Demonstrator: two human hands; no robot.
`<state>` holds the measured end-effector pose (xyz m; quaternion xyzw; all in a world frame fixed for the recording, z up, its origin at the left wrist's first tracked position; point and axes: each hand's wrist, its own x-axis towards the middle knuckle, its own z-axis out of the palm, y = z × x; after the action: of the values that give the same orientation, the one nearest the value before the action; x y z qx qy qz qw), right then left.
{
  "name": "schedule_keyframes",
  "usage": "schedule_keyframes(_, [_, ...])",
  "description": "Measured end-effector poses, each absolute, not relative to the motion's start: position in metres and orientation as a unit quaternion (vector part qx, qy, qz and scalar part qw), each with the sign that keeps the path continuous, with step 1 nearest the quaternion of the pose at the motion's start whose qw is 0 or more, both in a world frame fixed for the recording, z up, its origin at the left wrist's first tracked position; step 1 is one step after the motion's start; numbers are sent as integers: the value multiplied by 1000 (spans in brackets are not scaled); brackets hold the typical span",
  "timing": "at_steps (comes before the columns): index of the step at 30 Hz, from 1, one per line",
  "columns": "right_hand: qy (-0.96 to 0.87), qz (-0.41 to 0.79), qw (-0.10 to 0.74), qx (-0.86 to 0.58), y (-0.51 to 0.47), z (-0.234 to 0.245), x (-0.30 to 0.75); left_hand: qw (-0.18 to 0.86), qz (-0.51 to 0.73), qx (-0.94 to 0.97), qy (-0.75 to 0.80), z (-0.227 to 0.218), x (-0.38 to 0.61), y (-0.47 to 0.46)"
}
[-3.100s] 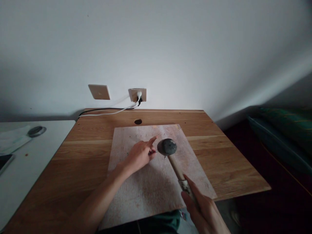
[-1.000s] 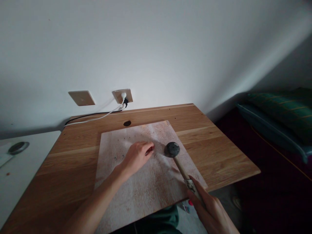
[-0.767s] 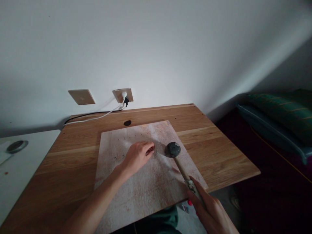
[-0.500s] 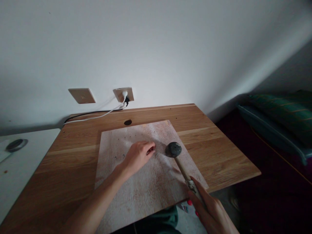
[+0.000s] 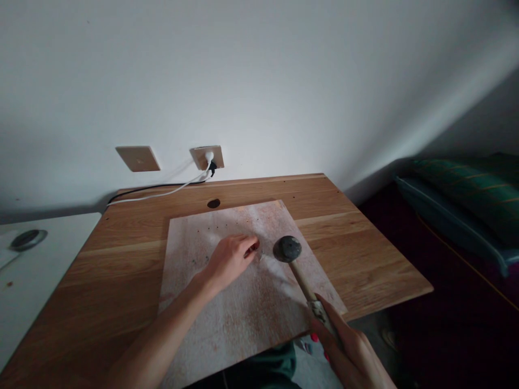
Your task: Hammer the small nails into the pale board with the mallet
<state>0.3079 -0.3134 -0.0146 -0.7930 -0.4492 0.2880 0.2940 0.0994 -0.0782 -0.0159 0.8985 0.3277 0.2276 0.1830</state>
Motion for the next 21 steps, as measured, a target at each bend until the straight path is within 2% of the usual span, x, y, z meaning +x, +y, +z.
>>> schedule_keyframes(21, [-455, 308, 286, -785, -309, -12, 309, 191, 256, 883, 345, -22, 100, -78])
